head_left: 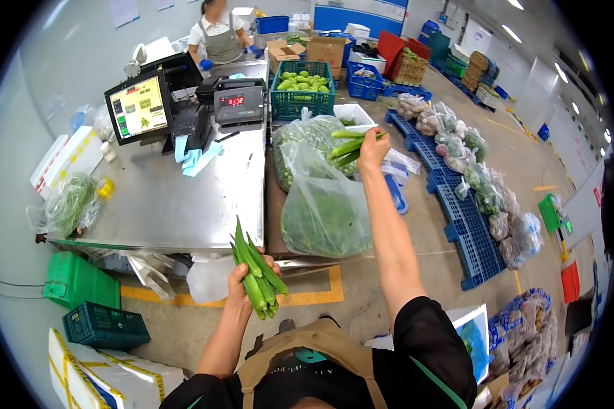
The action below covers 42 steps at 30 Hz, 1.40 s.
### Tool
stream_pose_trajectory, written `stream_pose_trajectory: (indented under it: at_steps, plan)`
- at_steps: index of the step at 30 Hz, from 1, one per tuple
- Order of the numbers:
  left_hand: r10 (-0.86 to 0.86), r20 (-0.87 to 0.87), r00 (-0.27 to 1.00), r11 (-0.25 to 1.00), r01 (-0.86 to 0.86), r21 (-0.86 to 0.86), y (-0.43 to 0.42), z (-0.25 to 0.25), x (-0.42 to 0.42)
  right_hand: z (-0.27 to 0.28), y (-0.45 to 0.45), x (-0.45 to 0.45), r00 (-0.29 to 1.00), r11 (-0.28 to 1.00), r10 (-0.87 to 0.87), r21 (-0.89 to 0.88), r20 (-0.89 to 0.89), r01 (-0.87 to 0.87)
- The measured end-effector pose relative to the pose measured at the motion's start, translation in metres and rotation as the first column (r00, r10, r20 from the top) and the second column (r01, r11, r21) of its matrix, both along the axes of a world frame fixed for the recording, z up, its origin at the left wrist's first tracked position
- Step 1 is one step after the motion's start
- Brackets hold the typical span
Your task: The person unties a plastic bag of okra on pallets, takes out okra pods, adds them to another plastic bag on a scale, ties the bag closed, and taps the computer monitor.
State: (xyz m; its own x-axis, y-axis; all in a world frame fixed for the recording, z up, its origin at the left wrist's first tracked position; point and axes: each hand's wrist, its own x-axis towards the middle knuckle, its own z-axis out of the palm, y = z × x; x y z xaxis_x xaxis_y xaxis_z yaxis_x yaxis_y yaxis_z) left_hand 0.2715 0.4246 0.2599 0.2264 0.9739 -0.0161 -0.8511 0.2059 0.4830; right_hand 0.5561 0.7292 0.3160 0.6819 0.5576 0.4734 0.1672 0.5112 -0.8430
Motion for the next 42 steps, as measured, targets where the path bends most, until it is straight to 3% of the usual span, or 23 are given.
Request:
stream_pose_trajectory:
  at_steps: [2, 4, 6, 8, 10, 13, 16, 19, 24, 28, 31, 35, 36, 39, 42]
  plan:
    - [0.008, 0.012, 1.0, 1.0, -0.008, 0.021, 0.031, 0.012, 0.014, -0.019, 0.019, -0.015, 0.977, 0.998, -0.06, -0.012, 0.204, 0.064]
    - [0.03, 0.031, 0.999, 0.999, -0.031, 0.026, 0.058, 0.017, 0.031, -0.074, 0.045, -0.019, 0.935, 0.978, 0.012, -0.199, 0.354, 0.062]
    - [0.034, 0.046, 0.998, 0.998, -0.036, 0.059, 0.084, 0.021, 0.046, -0.124, 0.043, -0.02, 0.828, 0.889, 0.412, -0.365, 0.38, -0.275]
    - [0.036, 0.097, 0.995, 0.999, -0.039, 0.022, 0.107, 0.022, 0.064, -0.158, 0.033, -0.005, 0.488, 0.507, 0.835, -0.701, 0.255, -0.502]
    - [0.007, 0.126, 0.992, 1.0, -0.009, 0.018, 0.132, 0.025, 0.084, -0.172, 0.022, 0.02, 0.285, 0.157, 0.958, -0.881, 0.027, -0.446]
    - [-0.09, 0.083, 0.992, 0.996, 0.091, -0.001, 0.166, 0.043, 0.123, -0.204, 0.024, 0.059, -0.049, 0.282, 0.958, -0.959, 0.283, -0.022]
    - [-0.195, 0.096, 0.976, 0.963, 0.209, -0.17, 0.209, 0.046, 0.174, -0.176, 0.0, 0.073, -0.108, 0.286, 0.958, -0.918, 0.267, 0.275]
    - [-0.413, 0.108, 0.904, 0.905, 0.421, -0.061, 0.243, 0.055, 0.237, -0.157, -0.025, 0.091, -0.152, 0.309, 0.951, -0.837, 0.269, 0.451]
    - [-0.412, 0.176, 0.894, 0.869, 0.444, -0.22, 0.296, -0.018, 0.288, -0.174, -0.016, 0.109, -0.201, 0.468, 0.882, -0.738, 0.426, 0.486]
    - [-0.286, -0.017, 0.958, 0.845, 0.244, -0.476, 0.321, -0.094, 0.269, -0.177, -0.011, 0.132, -0.203, 0.485, 0.868, -0.687, 0.453, 0.54]
    - [-0.202, -0.187, 0.961, 0.764, 0.035, -0.644, 0.315, -0.118, 0.244, -0.179, 0.004, 0.147, -0.153, 0.303, 0.949, -0.66, 0.277, 0.688]
    - [-0.14, -0.233, 0.962, 0.695, -0.072, -0.715, 0.3, -0.149, 0.202, -0.19, 0.012, 0.166, -0.151, 0.405, 0.9, -0.661, 0.408, 0.632]
    - [-0.122, -0.268, 0.956, 0.621, -0.137, -0.772, 0.3, -0.149, 0.194, -0.188, 0.013, 0.167, -0.169, 0.436, 0.887, -0.663, 0.429, 0.608]
    - [-0.07, -0.325, 0.943, 0.692, -0.189, -0.697, 0.293, -0.147, 0.174, -0.179, 0.014, 0.165, -0.226, 0.489, 0.868, -0.683, 0.442, 0.542]
    - [-0.115, -0.622, 0.774, 0.759, -0.336, -0.558, 0.299, -0.13, 0.169, -0.158, 0.018, 0.163, -0.257, 0.5, 0.865, -0.705, 0.431, 0.503]
